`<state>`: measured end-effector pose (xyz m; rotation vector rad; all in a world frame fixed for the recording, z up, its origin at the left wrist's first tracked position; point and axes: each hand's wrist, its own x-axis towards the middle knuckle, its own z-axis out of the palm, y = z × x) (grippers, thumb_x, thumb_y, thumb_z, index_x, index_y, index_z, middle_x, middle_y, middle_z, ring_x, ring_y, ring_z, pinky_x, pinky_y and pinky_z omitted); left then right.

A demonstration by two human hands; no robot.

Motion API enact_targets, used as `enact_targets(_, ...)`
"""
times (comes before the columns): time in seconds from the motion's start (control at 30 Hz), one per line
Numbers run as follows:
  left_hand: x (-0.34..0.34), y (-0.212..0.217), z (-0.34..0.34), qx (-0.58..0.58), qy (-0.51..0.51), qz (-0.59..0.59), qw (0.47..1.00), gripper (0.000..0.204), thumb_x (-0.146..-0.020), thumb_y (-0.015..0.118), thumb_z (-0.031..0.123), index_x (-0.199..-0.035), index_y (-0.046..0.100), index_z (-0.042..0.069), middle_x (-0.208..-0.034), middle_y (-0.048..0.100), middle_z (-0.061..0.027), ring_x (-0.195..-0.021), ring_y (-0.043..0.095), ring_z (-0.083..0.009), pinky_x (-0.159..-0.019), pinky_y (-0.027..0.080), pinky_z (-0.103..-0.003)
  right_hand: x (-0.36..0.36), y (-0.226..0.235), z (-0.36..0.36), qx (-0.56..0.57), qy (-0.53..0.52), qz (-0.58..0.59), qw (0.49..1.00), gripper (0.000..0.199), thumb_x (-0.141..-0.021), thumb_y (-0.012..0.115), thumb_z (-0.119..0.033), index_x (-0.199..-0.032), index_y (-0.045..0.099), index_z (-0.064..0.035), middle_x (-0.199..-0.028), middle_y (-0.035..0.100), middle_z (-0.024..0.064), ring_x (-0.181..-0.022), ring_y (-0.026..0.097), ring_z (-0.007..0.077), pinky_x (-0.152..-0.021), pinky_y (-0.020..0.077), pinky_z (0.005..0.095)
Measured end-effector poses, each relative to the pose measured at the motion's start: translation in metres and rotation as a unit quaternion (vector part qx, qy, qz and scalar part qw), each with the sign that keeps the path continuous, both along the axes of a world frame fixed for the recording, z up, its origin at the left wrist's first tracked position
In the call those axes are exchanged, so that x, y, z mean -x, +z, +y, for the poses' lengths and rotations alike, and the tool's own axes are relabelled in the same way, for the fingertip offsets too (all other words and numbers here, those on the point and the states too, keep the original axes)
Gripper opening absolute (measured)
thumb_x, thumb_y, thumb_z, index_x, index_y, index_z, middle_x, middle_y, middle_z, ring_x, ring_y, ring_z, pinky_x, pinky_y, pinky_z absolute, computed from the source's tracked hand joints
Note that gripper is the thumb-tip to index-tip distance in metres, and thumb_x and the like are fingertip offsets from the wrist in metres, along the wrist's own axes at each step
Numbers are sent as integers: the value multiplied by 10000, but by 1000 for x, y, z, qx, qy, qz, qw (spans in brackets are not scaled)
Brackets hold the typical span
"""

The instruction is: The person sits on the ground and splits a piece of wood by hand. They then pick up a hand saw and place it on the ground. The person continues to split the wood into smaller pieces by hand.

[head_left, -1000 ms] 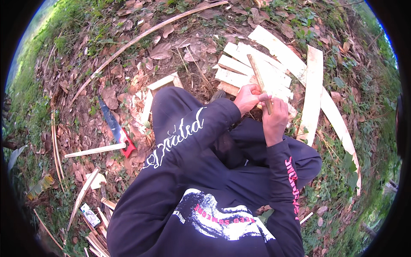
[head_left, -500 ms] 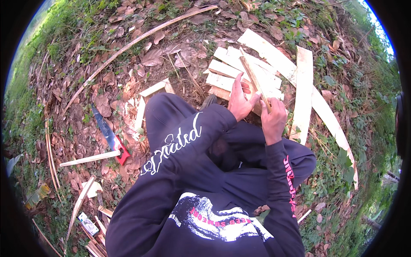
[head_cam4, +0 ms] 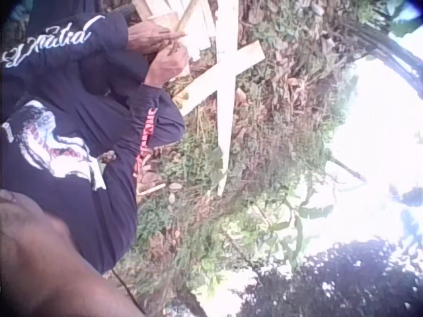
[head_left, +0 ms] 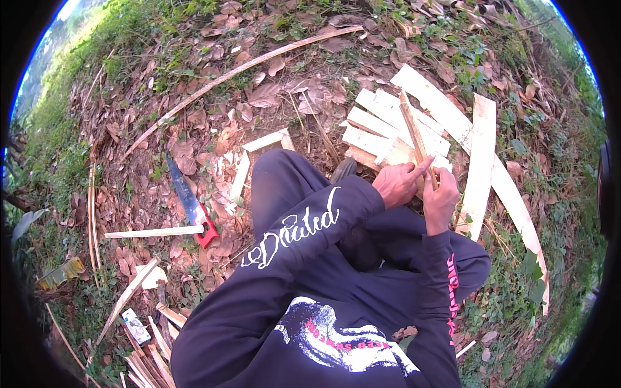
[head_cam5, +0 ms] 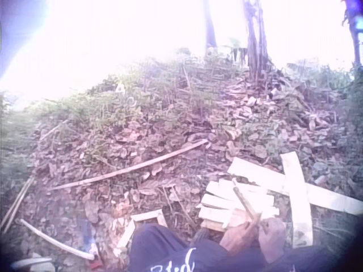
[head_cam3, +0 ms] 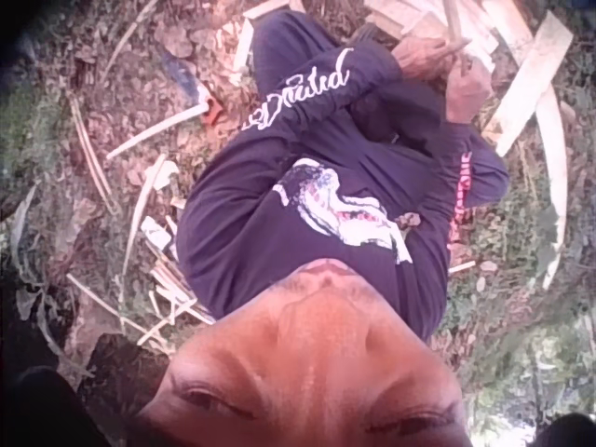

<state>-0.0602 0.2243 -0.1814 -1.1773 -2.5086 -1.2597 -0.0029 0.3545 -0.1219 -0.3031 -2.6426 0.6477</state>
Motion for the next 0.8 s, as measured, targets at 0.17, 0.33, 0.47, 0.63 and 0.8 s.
enact_targets(0.17, 3, 8, 1, 12, 3, -7, 1000, 752, -856, 610, 126, -1549, 320, 158, -840, 608, -131, -699, 654, -310, -552, 522, -416, -1, -1, 2, -25, -1, 8, 1000, 208, -883, 697, -154, -979, 623, 15, -940, 643, 179, -886, 624, 374, -776, 495, 458)
enact_targets(0.33, 8, 4, 0, 53, -4, -45, 998, 754, -856, 593, 118, -1554, 318, 192, -865, 612, -129, -720, 654, -320, -615, 537, -431, 2, 1, -1, -11, -10, -9, 1000, 211, -874, 709, -155, -983, 628, 7, -943, 643, 181, -882, 627, 374, -769, 497, 459)
enact_targets(0.47, 7, 2, 2, 41, -14, -42, 998, 802, -854, 604, 126, -1574, 259, 204, -911, 599, -159, -798, 654, -329, -662, 539, -425, 0, 1, 0, -2, -8, -7, 1000, 210, -862, 721, -151, -986, 635, -5, -946, 643, 184, -873, 630, 376, -751, 500, 464)
enact_targets(0.63, 12, 10, -2, -16, 19, 50, 998, 618, -857, 622, 124, -1458, 482, 159, -951, 534, -136, -858, 567, -310, -733, 504, -415, 0, 5, 1, -7, 21, 12, 1000, 216, -860, 720, -171, -982, 640, -11, -887, 615, 180, -852, 611, 367, -740, 491, 459)
enact_targets(0.8, 12, 45, -5, -4, 14, 139, 990, 462, -868, 629, 154, -1328, 597, 131, -1287, 515, -160, -1237, 461, -381, -1026, 378, -500, 2, -2, 10, -44, 63, 41, 996, 242, -856, 695, -257, -940, 630, -40, -832, 623, 128, -824, 607, 329, -724, 493, 441)
